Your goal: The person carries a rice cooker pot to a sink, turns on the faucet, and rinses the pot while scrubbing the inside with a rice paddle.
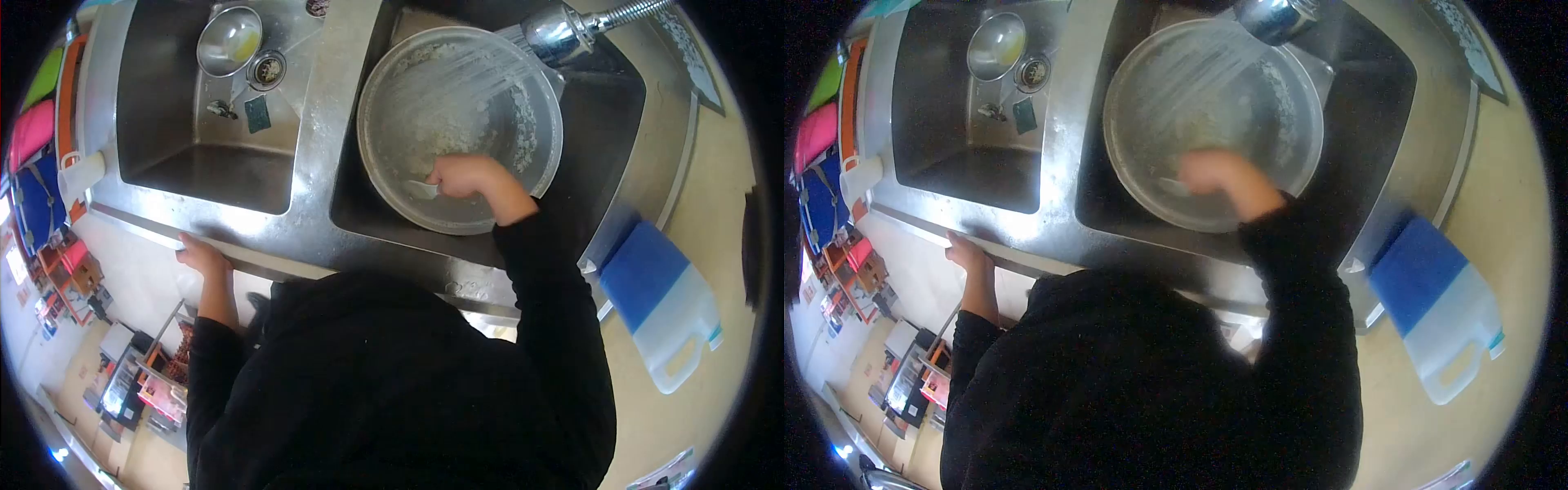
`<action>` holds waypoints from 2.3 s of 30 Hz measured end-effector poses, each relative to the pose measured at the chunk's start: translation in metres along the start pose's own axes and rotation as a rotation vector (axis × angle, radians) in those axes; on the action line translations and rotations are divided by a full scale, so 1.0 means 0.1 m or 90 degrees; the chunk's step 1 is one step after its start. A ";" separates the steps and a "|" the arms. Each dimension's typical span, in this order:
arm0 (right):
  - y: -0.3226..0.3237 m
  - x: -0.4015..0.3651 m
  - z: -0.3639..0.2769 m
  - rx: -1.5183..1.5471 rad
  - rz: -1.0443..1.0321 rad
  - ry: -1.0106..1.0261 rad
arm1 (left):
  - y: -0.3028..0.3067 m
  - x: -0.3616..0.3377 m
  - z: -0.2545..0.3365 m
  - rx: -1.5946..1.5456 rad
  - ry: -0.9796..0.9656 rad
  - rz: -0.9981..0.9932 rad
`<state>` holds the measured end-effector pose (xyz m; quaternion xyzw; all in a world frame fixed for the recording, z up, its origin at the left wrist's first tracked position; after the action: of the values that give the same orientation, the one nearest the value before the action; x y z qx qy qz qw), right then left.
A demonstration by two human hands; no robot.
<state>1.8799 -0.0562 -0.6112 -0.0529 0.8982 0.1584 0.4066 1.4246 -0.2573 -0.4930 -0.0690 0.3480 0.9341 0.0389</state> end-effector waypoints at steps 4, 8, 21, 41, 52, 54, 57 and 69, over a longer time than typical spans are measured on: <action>-0.17 -0.07 -0.04 -0.074 0.072 -0.120 | 0.00 -0.14 0.04 0.002 0.028 0.010; -0.15 -0.10 0.06 -0.051 0.061 -0.107 | 0.02 0.04 -0.08 0.004 -0.001 -0.002; -0.09 -0.38 -0.24 -0.027 0.130 -0.089 | 0.00 -0.02 -0.01 0.002 -0.009 0.000; -0.06 0.35 -0.04 0.014 0.195 -0.146 | 0.00 -0.09 0.01 -0.008 0.010 -0.002; 0.19 0.32 -0.11 0.119 0.236 -0.137 | 0.01 -0.08 0.04 0.032 0.007 0.013; 0.44 0.07 -0.38 0.125 0.253 -0.147 | 0.02 -0.06 0.05 0.047 0.011 0.014; 0.41 0.18 -0.28 0.102 0.300 -0.171 | 0.00 -0.15 0.07 0.047 0.025 0.013; 0.45 0.52 -0.18 0.121 0.292 -0.113 | -0.07 -0.13 0.14 0.041 0.003 0.008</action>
<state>1.8227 -0.0182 -0.6285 0.2043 0.8584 0.1654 0.4405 1.4374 -0.2427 -0.4851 -0.0679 0.3782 0.9226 0.0347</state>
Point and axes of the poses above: each hand's wrist, its own x-axis towards the middle knuckle, its own y-axis out of the back of the hand, z = x × y, the point moved 9 cm from there along x, towards the middle knuckle, and after that the axes turned 1 degree about -x, right-handed, at the moved point
